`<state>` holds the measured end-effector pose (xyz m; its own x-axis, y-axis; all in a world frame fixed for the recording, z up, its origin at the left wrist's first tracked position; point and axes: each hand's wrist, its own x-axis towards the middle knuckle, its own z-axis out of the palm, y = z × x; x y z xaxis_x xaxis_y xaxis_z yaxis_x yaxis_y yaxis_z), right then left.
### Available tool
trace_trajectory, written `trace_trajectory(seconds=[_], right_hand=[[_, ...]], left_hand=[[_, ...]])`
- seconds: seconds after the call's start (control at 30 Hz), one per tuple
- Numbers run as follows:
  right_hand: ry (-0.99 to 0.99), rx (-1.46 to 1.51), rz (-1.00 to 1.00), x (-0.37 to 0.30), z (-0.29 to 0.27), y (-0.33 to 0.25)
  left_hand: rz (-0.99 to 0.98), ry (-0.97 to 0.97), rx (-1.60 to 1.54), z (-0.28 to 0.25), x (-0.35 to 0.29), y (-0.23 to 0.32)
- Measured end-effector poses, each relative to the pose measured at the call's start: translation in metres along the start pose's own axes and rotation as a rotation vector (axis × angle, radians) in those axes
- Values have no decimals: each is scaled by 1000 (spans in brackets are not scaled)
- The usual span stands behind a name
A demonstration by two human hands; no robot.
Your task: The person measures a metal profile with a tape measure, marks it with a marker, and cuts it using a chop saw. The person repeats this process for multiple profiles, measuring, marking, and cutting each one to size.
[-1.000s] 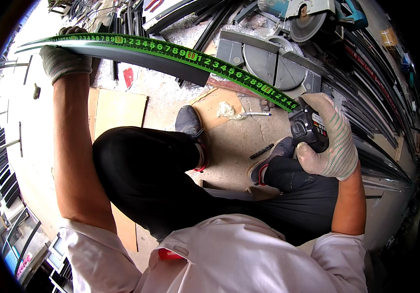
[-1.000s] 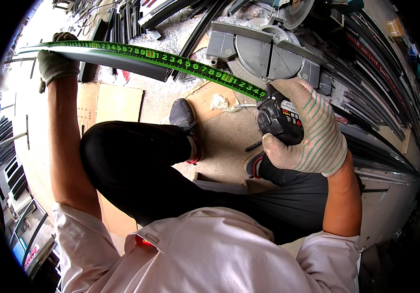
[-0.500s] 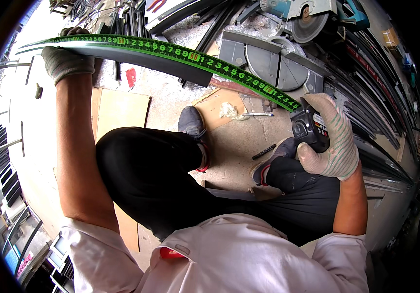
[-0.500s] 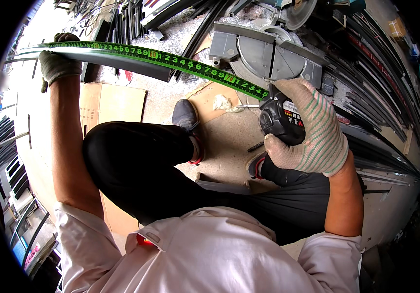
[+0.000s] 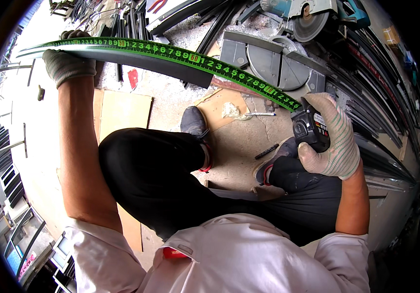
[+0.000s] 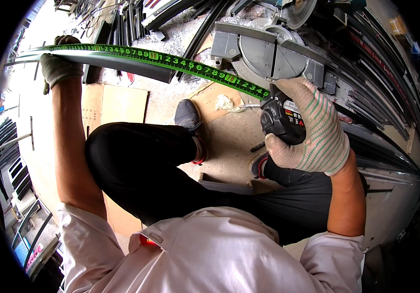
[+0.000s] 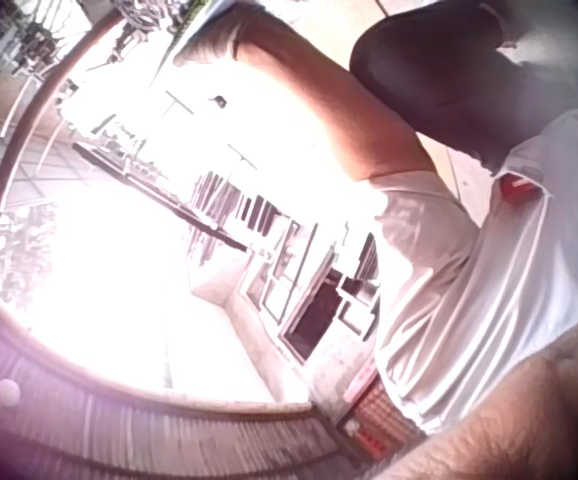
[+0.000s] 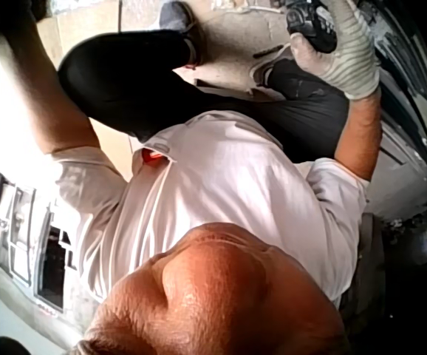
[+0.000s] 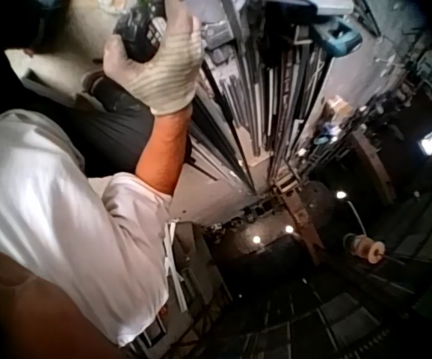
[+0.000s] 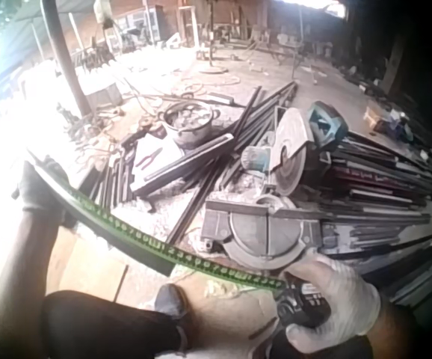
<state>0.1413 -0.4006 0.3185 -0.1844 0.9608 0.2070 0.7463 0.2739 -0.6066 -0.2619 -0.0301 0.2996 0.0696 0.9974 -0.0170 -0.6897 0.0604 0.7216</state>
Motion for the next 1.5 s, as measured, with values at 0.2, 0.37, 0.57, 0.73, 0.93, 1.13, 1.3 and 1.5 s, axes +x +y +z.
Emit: trace_trajectory(seconds=[0.2,0.37,0.57,0.73,0.93,1.13,1.3,1.5], right_hand=[[-3,12,19,1,0,-2],[2,-15,-5,1,1,0],[-13,-8,11,2,1,-2],[-12,-12,4,2,1,0],[-9,-23,7,1,3,1],[-4,-20,25,2,5,-2],[-11,-11,23,0,4,1],[-10,-28,2,1,6,1]], left_hand=[[-22,9,-32,1,-1,2],[18,47,-3,7,-4,-1],[-3,-6,-44,7,-8,-1],[6,29,-47,10,-8,0],[23,25,-18,10,-8,-2],[18,23,-7,7,-7,1],[14,9,9,6,-7,-1],[94,46,26,19,-16,-2]])
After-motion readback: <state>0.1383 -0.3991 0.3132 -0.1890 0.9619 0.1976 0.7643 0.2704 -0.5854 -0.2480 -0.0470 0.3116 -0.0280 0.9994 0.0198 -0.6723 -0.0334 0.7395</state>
